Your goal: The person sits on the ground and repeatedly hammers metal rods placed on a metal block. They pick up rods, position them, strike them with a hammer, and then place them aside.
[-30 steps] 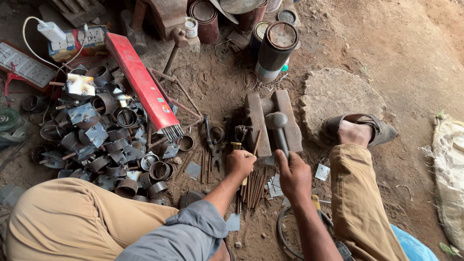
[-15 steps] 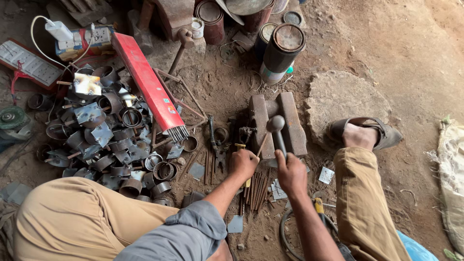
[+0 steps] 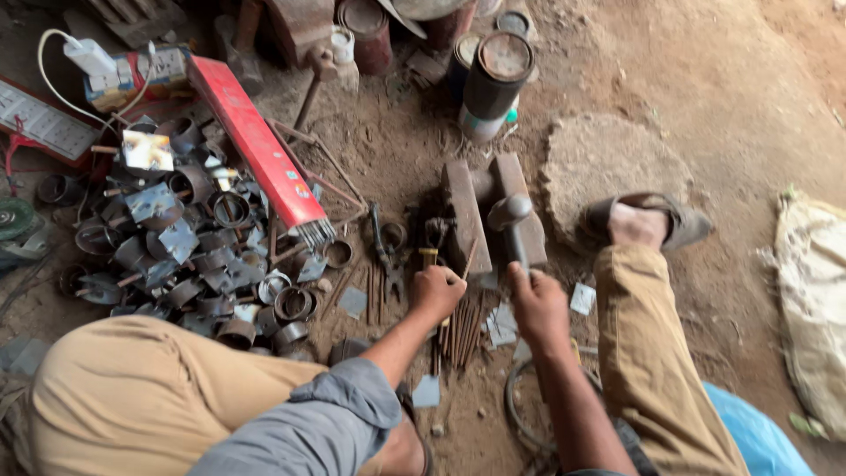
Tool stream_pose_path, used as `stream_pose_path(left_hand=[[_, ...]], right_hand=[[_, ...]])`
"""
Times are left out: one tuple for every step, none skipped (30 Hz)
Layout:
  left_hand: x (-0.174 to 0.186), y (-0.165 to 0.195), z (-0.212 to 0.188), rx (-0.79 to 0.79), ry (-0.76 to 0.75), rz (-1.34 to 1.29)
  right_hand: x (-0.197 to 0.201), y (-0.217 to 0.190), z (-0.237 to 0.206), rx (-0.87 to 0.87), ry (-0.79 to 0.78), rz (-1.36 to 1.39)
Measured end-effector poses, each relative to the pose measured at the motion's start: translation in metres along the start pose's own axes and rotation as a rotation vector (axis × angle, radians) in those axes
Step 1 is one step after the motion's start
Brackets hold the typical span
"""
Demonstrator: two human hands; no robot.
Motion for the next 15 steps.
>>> stream_pose_path(left_hand=[[0.001,-0.002,-0.007,-0.015,0.012,-0.040],[-0.002,-0.008,-0.017,0.039,-0.050,-0.120],[-0.006,-0.014,-0.028,0.087,-0.111,-0.201],[-0.010,-0.020,-0.040,0.135,-0.170,-0.282],[-0.014,-0.025,-0.054,0.184,-0.201,-0.335],[-0.019,-0.031,-0.068,0.236,-0.231,-0.387],[-0.024,-0.036,-0.082,0.287,-0.259,-0.438],[-0.028,-0.039,-0.095,0.322,-0.258,-0.473],[-0.032,-0.041,-0.106,0.356,-0.255,-0.510],[-0.033,-0.043,-0.114,0.393,-0.251,-0.546],[-0.033,-0.043,-0.118,0.407,-0.246,-0.506],[-0.033,-0.042,-0.119,0.419,-0.244,-0.465],[-0.032,-0.039,-0.119,0.432,-0.241,-0.427],[-0.029,-0.036,-0.116,0.394,-0.244,-0.267],[-0.027,-0.032,-0.112,0.356,-0.245,-0.105]], right_hand=[[0.006,-0.003,-0.014,-0.049,-0.049,0.144],[0.014,-0.006,-0.028,-0.094,-0.096,0.287],[0.021,-0.010,-0.041,-0.133,-0.140,0.432],[0.029,-0.013,-0.056,-0.164,-0.155,0.520],[0.037,-0.014,-0.071,-0.197,-0.173,0.608],[0.040,-0.014,-0.084,-0.230,-0.191,0.697],[0.040,-0.013,-0.096,-0.244,-0.189,0.727],[0.043,-0.009,-0.109,-0.254,-0.188,0.756],[0.045,-0.005,-0.120,-0.262,-0.187,0.784],[0.044,0.003,-0.129,-0.289,-0.170,0.761],[0.042,0.011,-0.136,-0.315,-0.153,0.740],[0.040,0.019,-0.140,-0.340,-0.134,0.719],[0.040,0.028,-0.141,-0.368,-0.119,0.714],[0.038,0.036,-0.142,-0.396,-0.106,0.711],[0.037,0.043,-0.142,-0.423,-0.095,0.710]])
Point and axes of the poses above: each hand's wrist, its own z-axis towards the middle knuckle, its own x-axis out of the back of the hand, y = z × x, the point moved 4 cm from there along z, towards the middle knuckle, and after that the axes turned 5 degrees about -y, right-handed, at the moved point
